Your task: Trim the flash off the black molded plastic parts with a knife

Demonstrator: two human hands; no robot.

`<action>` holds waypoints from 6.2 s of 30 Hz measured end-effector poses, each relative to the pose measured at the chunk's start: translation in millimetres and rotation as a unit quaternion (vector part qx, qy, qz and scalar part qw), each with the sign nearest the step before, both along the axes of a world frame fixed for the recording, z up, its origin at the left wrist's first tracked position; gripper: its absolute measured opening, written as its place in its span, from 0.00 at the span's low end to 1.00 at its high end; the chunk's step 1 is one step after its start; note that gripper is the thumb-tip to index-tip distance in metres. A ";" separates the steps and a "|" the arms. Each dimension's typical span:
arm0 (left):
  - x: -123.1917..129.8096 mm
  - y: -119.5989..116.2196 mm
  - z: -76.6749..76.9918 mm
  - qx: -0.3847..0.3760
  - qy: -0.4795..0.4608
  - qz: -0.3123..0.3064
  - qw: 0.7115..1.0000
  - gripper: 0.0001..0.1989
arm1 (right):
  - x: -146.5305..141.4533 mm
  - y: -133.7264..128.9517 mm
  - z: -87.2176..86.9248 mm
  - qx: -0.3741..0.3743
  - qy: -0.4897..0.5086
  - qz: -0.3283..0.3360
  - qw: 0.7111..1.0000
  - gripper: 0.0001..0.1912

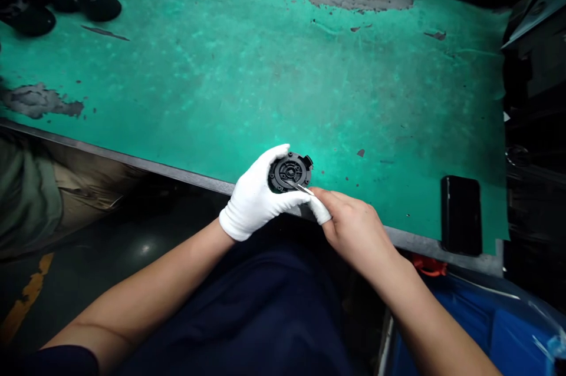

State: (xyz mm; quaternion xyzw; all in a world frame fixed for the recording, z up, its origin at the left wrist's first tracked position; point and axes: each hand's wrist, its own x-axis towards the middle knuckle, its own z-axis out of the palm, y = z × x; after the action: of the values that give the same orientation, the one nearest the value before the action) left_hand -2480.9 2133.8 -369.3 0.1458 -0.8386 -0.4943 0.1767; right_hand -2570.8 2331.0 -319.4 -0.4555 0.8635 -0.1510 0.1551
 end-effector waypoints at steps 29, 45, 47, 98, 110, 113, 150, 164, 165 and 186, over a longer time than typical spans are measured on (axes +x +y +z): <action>-1.9 -5.0 1.7 -0.010 -0.009 -0.041 0.999 0.49 | -21.5 -6.4 14.7 0.101 -0.001 0.106 0.989 0.27; 20.9 -59.0 10.3 -0.049 -0.001 -0.115 0.992 0.56 | -22.4 23.9 3.7 -0.050 -0.068 -0.016 0.996 0.23; 22.8 -49.6 5.5 -0.081 0.004 -0.106 0.991 0.54 | -15.8 12.9 2.7 -0.032 -0.063 0.003 0.997 0.22; 17.6 11.6 -18.5 -0.155 0.077 0.124 0.977 0.39 | 27.4 -43.3 -3.9 0.063 0.151 -0.125 0.979 0.18; 16.5 -12.8 -9.0 -0.108 0.065 -0.017 0.992 0.44 | 22.2 -13.5 -2.7 -0.015 -0.009 -0.114 0.993 0.17; 14.4 -24.8 -2.1 -0.106 0.056 -0.071 0.990 0.42 | 18.8 -9.6 1.5 -0.006 -0.008 -0.057 0.998 0.20; 5.7 -26.7 -2.3 -0.179 0.027 -0.051 0.982 0.50 | -5.0 -15.4 6.5 -0.062 -0.416 -0.127 0.899 0.15; 14.2 -6.8 -17.7 -0.187 0.031 0.063 0.980 0.49 | 100.0 -37.8 3.7 -0.197 -0.670 -0.196 0.688 0.11; 14.4 -5.6 -18.9 -0.193 0.036 0.067 0.978 0.51 | 104.3 -40.0 7.7 -0.203 -0.681 -0.162 0.685 0.11; 23.2 -9.6 -9.5 -0.184 0.049 0.067 0.979 0.44 | 70.4 -23.1 33.6 -0.503 -0.488 -0.388 0.598 0.15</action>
State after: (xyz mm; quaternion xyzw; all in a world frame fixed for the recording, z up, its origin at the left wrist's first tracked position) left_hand -2457.7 2124.2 -378.9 0.1424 -0.8939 -0.3251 0.2739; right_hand -2500.4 2307.9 -285.8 0.0586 0.5415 -0.8075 0.2264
